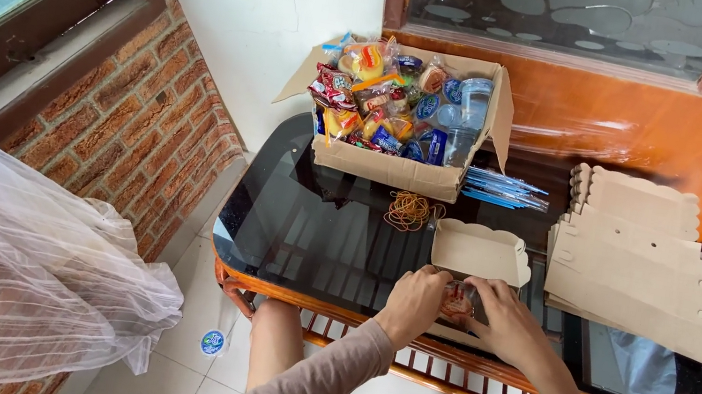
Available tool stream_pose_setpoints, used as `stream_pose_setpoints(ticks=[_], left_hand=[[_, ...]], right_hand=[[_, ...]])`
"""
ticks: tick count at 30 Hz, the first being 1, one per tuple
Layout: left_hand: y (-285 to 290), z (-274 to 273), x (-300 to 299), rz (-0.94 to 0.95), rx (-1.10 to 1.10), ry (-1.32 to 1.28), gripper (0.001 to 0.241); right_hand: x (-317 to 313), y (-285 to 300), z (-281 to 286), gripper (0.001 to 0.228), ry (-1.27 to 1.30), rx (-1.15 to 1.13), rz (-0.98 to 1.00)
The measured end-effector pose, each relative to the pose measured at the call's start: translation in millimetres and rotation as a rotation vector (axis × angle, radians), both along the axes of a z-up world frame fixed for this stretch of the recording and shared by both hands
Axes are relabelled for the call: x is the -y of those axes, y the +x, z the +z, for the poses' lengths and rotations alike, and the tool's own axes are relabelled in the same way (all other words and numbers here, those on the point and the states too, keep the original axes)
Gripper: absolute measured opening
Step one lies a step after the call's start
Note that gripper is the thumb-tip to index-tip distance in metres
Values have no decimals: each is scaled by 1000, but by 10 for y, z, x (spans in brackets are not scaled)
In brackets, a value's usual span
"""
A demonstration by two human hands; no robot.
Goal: Folding a cardboard box and filling it with various snack items like chips and drinks
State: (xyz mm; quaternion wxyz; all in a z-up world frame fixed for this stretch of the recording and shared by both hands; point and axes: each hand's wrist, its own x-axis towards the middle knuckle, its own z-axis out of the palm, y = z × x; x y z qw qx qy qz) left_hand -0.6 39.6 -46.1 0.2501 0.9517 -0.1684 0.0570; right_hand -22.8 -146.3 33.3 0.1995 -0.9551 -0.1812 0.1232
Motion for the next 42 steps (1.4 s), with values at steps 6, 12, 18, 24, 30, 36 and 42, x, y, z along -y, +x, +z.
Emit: stream_pose_setpoints(ticks=[6, 12, 18, 24, 30, 36, 42], left_hand=[[45, 116, 15, -22, 36, 112, 25], [31, 109, 195, 68, 27, 255, 26], [0, 316, 282, 15, 17, 403, 22], [132, 51, 254, -15, 0, 292, 29], [87, -89, 289, -27, -64, 289, 27], [72, -113, 110, -113, -55, 241, 40], [276, 757, -236, 24, 13, -73, 29]], right_hand=[[-36, 81, -3, 61, -114, 13, -17], [-119, 152, -195, 63, -227, 76, -16], [-64, 347, -626, 64, -276, 126, 3], [-124, 282, -430, 60, -235, 72, -39], [-159, 263, -324, 62, -261, 33, -71], [-274, 194, 105, 56, -193, -30, -64], [-381, 455, 790, 42, 219, -157, -126]])
